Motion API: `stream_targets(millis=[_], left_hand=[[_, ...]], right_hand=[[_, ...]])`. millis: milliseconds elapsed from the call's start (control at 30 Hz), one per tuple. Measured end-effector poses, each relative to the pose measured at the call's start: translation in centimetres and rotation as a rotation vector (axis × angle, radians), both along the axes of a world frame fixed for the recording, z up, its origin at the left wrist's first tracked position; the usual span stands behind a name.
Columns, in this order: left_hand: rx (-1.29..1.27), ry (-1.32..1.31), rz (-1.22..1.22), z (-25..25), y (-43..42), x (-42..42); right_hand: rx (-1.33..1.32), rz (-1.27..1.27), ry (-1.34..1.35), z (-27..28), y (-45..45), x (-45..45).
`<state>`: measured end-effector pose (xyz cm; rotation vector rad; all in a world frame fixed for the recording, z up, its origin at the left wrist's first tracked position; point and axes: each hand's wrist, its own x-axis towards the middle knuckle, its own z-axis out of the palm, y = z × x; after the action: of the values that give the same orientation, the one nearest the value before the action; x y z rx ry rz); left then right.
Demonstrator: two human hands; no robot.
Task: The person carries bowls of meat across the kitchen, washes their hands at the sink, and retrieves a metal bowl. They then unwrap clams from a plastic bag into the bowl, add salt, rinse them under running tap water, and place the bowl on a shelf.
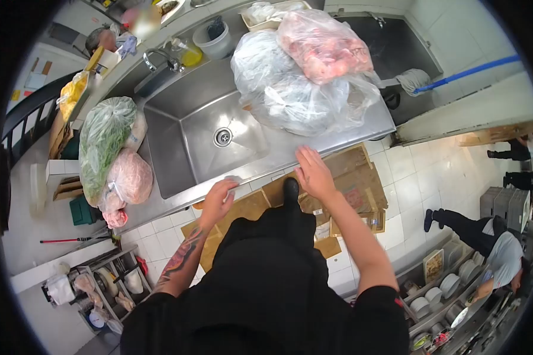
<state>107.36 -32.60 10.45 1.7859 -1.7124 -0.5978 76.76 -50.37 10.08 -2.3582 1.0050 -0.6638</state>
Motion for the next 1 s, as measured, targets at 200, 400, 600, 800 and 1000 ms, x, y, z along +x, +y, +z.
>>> stream_targets(millis=[200,400,600,800,1000], left_hand=[[0.168,-0.055,-0.208,-0.2,-3.7,-2.9],[0.228,-0.243,-0.312,-2.0,-7.4,0.1],[0.323,-0.457,0.160,-6.5,-12.6,17.7],[-0.061,-0.209,-0.056,1.2,-28.3,27.6],[0.060,0.149,0.577,-12.2,-30.3,32.5]], right_hand=[[-0.079,0.168,0.362,-1.8,-1.9,4.7],[-0.036,0.232,0.311,-3.4,-4.0,14.5],[0.100,0.232,0.214,-10.4,-6.5,28.5],[0.758,-0.010,0.041,-9.2,-10.6,41.9],[1.184,-0.327,-0.896,-3.5,-15.0,50.0]])
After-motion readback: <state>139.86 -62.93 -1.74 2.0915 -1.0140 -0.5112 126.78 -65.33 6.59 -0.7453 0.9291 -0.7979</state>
